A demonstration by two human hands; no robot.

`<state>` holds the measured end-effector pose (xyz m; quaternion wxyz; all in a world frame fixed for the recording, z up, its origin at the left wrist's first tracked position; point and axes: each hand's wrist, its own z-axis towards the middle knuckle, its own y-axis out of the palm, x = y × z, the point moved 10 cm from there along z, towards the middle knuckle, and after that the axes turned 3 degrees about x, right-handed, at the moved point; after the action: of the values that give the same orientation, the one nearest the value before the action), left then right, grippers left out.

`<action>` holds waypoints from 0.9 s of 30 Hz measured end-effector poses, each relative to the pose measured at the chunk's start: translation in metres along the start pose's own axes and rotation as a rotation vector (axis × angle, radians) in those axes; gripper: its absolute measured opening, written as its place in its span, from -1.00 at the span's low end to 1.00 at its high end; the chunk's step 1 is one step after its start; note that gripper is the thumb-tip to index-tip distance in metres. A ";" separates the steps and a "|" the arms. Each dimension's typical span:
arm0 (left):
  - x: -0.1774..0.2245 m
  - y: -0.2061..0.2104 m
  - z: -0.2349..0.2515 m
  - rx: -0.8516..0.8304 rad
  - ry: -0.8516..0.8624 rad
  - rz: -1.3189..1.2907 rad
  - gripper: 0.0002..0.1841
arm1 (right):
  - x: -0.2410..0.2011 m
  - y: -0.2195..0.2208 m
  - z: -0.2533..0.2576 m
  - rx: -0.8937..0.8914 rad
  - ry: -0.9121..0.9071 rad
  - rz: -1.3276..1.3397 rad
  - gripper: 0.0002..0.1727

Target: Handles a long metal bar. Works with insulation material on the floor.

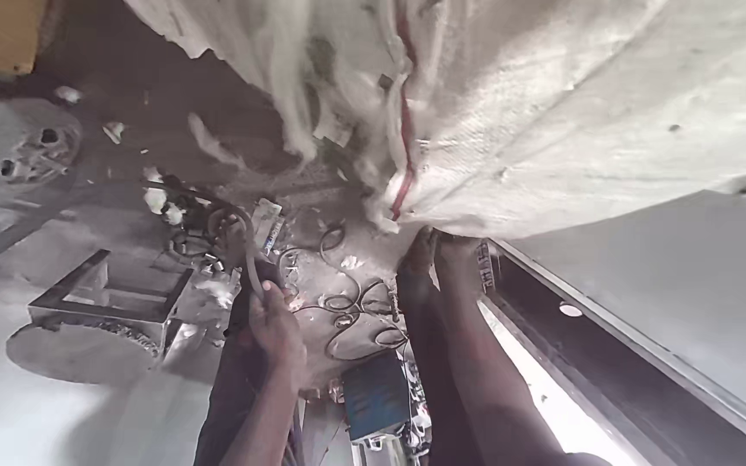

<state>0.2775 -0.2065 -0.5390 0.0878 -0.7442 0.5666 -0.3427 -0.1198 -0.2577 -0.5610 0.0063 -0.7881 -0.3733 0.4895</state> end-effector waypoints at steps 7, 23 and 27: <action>-0.014 0.016 -0.004 -0.011 0.102 0.162 -0.68 | 0.048 -0.090 0.004 -0.332 -0.287 -0.394 -0.82; -0.043 0.067 -0.025 -0.123 0.156 0.451 -0.71 | 0.037 -0.066 0.058 -0.375 -0.128 -0.370 -0.80; -0.046 0.092 -0.042 -0.152 0.193 0.509 -0.68 | 0.034 -0.008 0.104 -0.570 -0.294 -0.344 -0.77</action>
<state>0.1741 -0.1851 -0.5741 0.0607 -0.5462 0.7652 -0.3352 -0.1974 -0.2686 -0.6379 -0.1849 -0.6052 -0.6188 0.4656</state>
